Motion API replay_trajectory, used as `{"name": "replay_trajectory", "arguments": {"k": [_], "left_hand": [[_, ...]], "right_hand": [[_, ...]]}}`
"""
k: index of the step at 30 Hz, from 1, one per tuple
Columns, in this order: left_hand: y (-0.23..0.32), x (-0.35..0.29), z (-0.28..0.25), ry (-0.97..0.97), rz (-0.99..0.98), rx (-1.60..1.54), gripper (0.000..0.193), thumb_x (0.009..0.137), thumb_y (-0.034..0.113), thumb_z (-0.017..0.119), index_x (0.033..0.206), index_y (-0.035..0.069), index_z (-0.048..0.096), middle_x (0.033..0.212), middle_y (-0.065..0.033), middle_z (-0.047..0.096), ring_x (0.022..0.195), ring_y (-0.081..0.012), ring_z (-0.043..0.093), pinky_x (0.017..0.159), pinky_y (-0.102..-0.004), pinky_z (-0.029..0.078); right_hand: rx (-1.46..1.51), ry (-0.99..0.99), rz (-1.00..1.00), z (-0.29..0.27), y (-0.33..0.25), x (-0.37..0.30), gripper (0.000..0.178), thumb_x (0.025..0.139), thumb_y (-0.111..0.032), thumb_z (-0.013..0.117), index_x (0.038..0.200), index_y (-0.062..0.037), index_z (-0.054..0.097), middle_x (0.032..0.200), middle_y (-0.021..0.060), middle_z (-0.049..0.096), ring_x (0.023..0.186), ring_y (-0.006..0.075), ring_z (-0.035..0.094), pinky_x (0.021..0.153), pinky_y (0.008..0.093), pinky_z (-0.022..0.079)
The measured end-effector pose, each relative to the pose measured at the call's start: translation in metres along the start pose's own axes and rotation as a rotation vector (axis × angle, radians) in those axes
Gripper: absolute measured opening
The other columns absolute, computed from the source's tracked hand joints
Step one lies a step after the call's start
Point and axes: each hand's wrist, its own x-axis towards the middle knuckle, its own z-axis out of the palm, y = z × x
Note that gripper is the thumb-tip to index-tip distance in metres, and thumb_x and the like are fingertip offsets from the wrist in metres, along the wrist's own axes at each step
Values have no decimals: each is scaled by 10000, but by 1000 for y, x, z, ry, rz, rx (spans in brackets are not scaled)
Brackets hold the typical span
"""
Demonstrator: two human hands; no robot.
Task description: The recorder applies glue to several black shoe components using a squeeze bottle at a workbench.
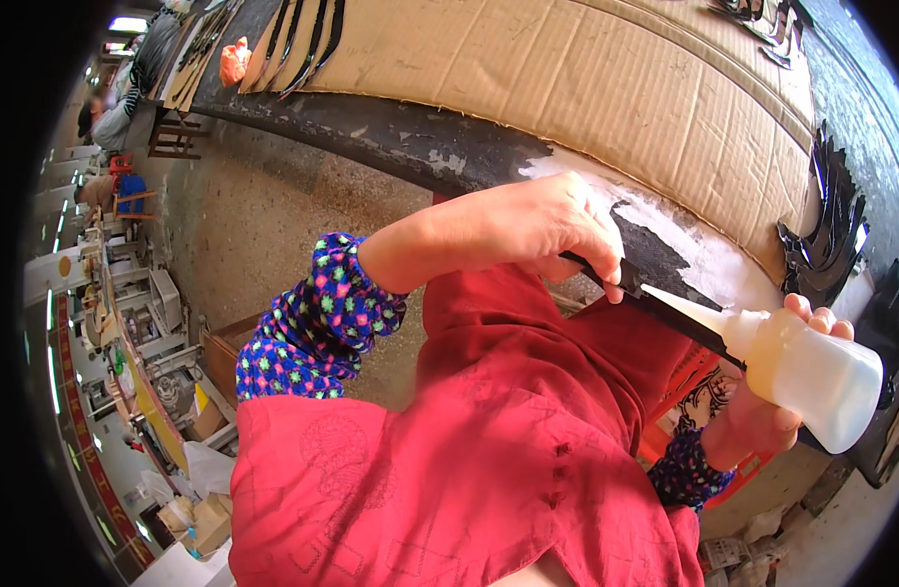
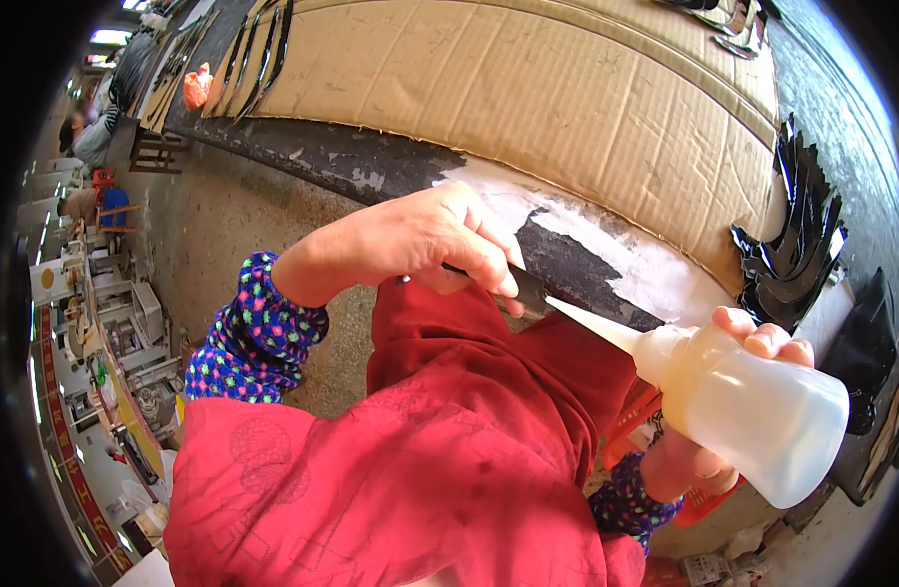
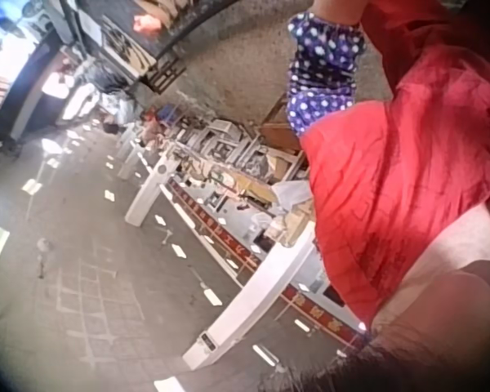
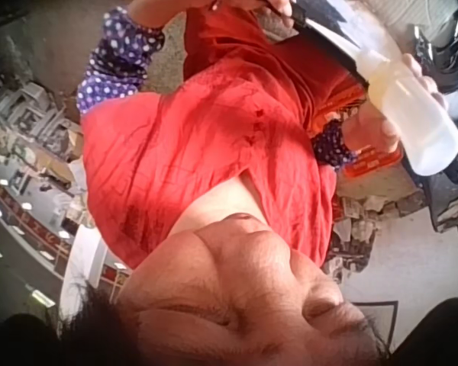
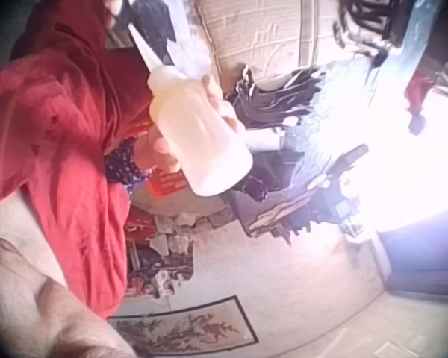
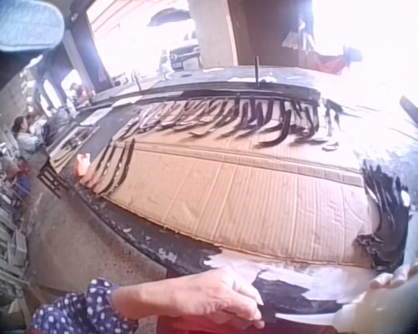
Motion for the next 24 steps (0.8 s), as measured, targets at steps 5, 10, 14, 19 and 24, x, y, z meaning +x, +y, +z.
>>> {"name": "replay_trajectory", "arguments": {"k": [5, 10, 14, 19, 24], "left_hand": [[-1, -1, 1, 8, -120, -58, 127, 699, 116, 573, 703, -11, 585, 569, 4, 566, 380, 2, 244, 354, -188, 182], [-1, 0, 1, -4, -137, -58, 117, 698, 116, 575, 697, -1, 584, 586, 0, 578, 384, 3, 255, 355, -189, 184], [0, 0, 1, 0, -144, -49, 114, 697, 113, 575, 697, 0, 585, 586, 8, 572, 393, 4, 269, 360, -186, 191], [1, 0, 2, 3, -156, -41, 110, 696, 110, 576, 697, 0, 587, 587, 16, 565, 405, 5, 286, 366, -183, 199], [3, -1, 3, 4, -170, -34, 106, 695, 106, 577, 697, 1, 588, 587, 25, 557, 417, 5, 303, 372, -180, 208]], "right_hand": [[58, 40, 67, -3, 0, -4, 849, 588, -398, 727, 1210, -11, 298, 1115, 114, 386, 1093, 336, 383, 873, 409, 363], [-60, 92, 57, 10, -3, 1, 856, 585, -399, 728, 1211, -15, 290, 1105, 113, 386, 1088, 331, 384, 853, 409, 383], [65, -38, 46, -4, -2, -5, 841, 595, -394, 721, 1211, -16, 290, 1099, 110, 388, 1097, 330, 374, 863, 412, 378], [203, -7, 87, -5, -2, -5, 806, 625, -381, 696, 1215, -14, 286, 1119, 116, 384, 1106, 335, 360, 869, 420, 374], [71, 155, 73, 12, -2, -2, 784, 684, -372, 637, 1249, 7, 249, 1201, 144, 333, 1167, 372, 300, 942, 450, 291]]}}
